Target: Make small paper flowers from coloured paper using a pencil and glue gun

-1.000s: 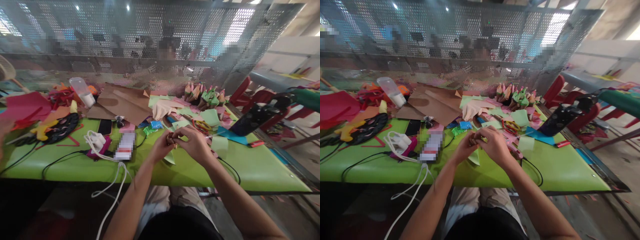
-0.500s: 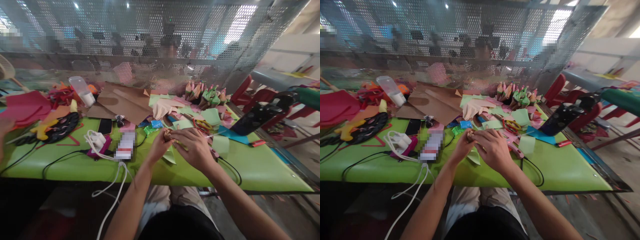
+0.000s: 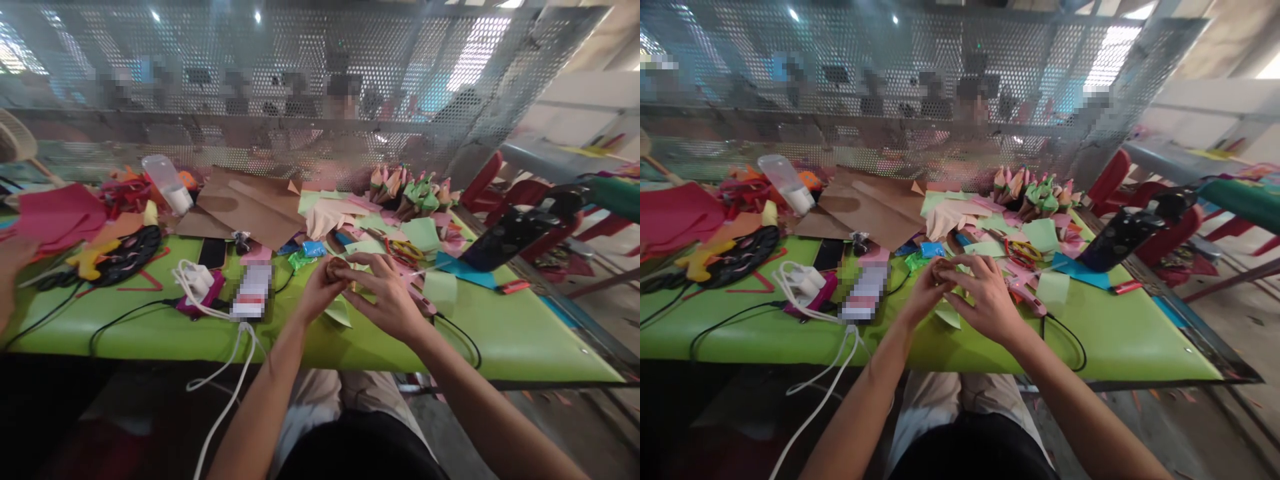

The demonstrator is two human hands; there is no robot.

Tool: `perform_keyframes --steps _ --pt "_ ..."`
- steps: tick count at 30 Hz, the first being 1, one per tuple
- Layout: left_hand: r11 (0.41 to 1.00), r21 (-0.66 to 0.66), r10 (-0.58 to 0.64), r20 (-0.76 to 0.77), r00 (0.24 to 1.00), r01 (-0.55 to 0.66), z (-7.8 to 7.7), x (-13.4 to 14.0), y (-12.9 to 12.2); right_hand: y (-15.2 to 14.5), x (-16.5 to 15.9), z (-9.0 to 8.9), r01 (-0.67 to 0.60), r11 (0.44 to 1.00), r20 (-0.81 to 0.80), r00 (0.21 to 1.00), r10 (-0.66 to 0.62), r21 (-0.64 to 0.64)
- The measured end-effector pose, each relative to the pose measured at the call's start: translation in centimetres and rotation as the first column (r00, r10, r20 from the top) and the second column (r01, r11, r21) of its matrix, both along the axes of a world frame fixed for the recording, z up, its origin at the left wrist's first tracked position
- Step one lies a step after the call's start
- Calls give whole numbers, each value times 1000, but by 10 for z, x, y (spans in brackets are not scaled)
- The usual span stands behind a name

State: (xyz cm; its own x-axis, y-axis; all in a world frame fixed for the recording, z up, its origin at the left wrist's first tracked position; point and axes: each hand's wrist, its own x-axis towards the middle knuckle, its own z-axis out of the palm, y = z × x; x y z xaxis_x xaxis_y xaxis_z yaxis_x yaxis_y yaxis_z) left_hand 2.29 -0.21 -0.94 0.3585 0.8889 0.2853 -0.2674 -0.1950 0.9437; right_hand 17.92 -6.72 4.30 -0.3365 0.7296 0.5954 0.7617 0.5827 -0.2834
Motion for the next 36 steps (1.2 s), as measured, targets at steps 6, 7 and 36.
perform_keyframes --steps 6,7,36 --pt "998 51 24 -46 999 -22 -2 0 0 -2 -1 4 93 994 57 994 -96 53" --pt "998 53 27 -65 998 -23 -3 0 0 -1 -3 3 105 993 84 990 -109 58" --pt "997 26 -73 90 993 71 -7 4 6 7 -1 8 -11 999 163 987 4 45"
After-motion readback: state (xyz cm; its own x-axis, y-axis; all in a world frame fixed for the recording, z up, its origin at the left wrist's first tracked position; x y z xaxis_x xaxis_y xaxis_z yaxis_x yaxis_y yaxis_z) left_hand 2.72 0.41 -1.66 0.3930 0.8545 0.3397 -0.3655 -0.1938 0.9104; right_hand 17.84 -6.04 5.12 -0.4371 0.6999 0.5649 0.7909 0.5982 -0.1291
